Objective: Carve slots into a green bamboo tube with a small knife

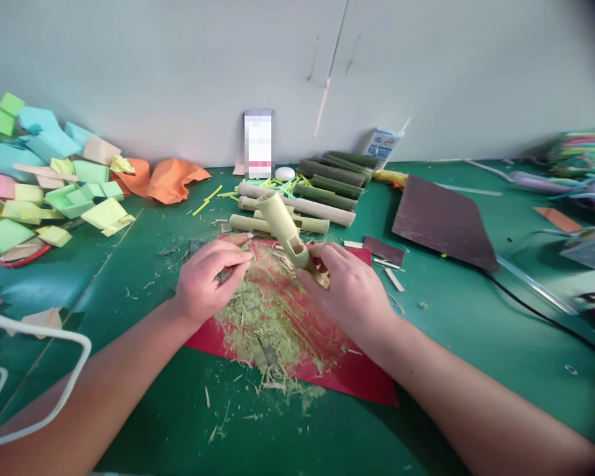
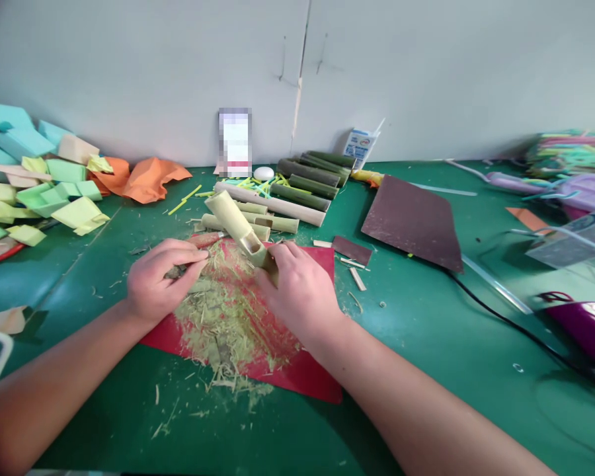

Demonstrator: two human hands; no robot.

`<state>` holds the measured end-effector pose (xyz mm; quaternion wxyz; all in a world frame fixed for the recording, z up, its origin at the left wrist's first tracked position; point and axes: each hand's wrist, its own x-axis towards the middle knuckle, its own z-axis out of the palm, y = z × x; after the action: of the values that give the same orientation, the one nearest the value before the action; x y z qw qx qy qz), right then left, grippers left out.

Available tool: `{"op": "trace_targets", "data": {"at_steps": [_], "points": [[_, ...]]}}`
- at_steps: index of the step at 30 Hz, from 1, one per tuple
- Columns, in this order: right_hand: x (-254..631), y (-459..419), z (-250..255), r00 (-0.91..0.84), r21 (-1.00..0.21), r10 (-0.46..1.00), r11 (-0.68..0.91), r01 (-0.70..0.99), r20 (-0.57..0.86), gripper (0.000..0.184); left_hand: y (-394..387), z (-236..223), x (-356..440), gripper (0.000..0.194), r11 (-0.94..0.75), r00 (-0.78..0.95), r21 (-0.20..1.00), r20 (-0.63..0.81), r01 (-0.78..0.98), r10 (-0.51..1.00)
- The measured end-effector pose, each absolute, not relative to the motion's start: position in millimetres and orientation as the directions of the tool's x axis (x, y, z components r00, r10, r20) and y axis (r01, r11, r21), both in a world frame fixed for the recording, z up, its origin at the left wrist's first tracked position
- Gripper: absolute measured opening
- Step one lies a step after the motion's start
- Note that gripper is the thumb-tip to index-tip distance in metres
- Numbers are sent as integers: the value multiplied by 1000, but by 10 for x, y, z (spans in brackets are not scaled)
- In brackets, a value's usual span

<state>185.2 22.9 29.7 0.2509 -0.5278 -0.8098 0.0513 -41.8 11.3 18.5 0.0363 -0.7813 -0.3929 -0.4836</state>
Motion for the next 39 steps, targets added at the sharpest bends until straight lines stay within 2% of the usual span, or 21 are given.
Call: {"op": "trace_targets", "data": {"at_steps": [10,18,23,29,39], "points": [[1884,279,303,-237,-436,916,367,822,324,20,103,208,-407,17,-685,237,329,769,650,594],[1951,346,335,-151,-531,902,365,764,404,22,106,212,-414,19,-691,249,343,757,636,604],[2012,457,285,-76,-621,913,332,710,400,21,106,206,-420,18,-686,251,347,749,640,613],[2060,546,248,-35,-623,906,319,715,423,20,105,207,-420,16,-674,255,345,738,653,625],[2092,621,175,-77,-561,919,300,771,386,20,115,194,-424,15,-669,260,352,726,655,636]]}}
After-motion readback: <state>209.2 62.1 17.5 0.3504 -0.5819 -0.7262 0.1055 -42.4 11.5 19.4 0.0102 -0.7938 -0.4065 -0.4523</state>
